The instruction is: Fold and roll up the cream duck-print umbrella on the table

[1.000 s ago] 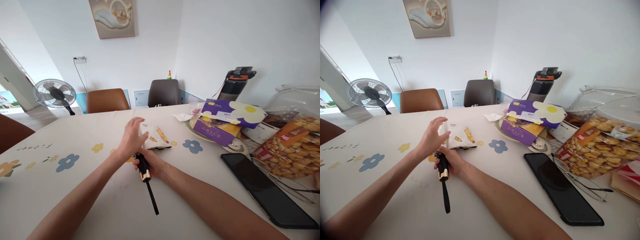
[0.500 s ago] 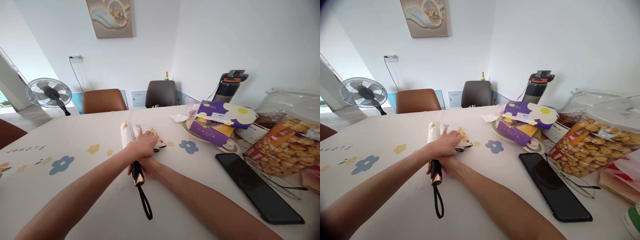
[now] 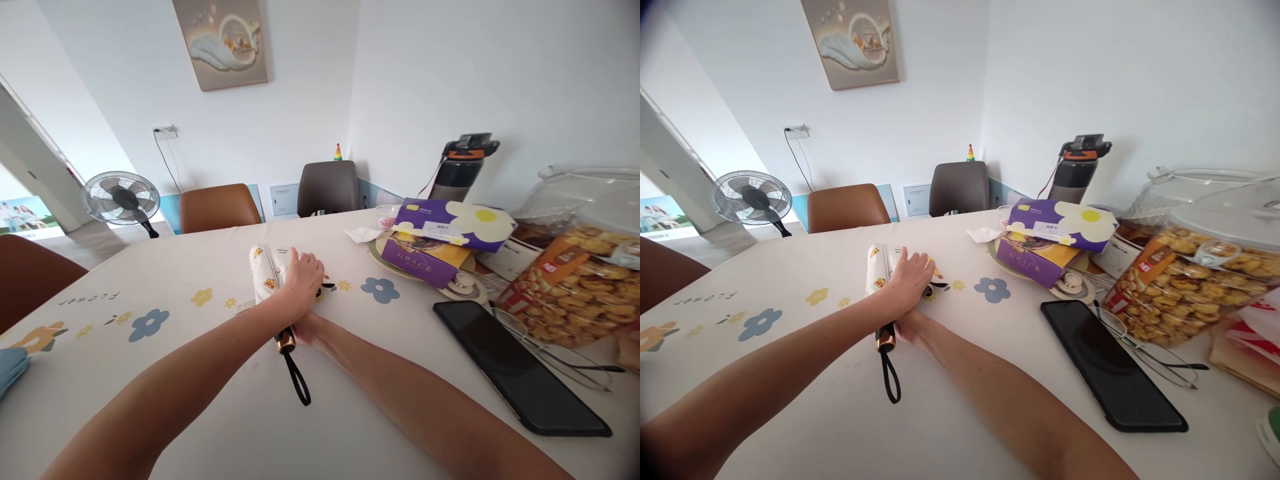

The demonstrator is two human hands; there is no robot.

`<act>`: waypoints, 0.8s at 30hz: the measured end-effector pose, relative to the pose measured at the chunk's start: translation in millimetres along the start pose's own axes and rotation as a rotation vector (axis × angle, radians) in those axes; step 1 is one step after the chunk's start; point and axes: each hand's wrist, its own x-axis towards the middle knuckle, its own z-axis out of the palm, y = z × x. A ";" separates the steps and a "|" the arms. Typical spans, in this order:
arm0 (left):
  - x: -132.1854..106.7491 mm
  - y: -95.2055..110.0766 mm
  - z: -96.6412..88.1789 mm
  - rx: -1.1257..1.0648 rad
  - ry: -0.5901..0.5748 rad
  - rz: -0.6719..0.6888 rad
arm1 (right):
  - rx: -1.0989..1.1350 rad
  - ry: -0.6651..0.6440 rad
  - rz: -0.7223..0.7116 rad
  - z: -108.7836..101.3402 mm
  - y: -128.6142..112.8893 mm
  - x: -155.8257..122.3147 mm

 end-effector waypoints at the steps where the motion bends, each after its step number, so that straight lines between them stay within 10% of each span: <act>1: -1.6 -1.2 -1.7 -0.034 0.031 -0.034 | 0.029 -0.049 0.015 0.1 -0.5 0.0; 7: -19.9 -27.4 -17.4 -0.265 0.198 -0.267 | 0.061 -0.237 0.023 3.4 -3.0 2.3; 14: -81.7 -71.5 6.4 -1.039 0.722 -0.769 | 0.048 -0.268 0.036 5.5 0.1 4.7; 24: -110.2 -54.5 21.0 -1.643 0.815 -0.917 | -0.097 -0.234 -0.139 6.4 15.3 1.9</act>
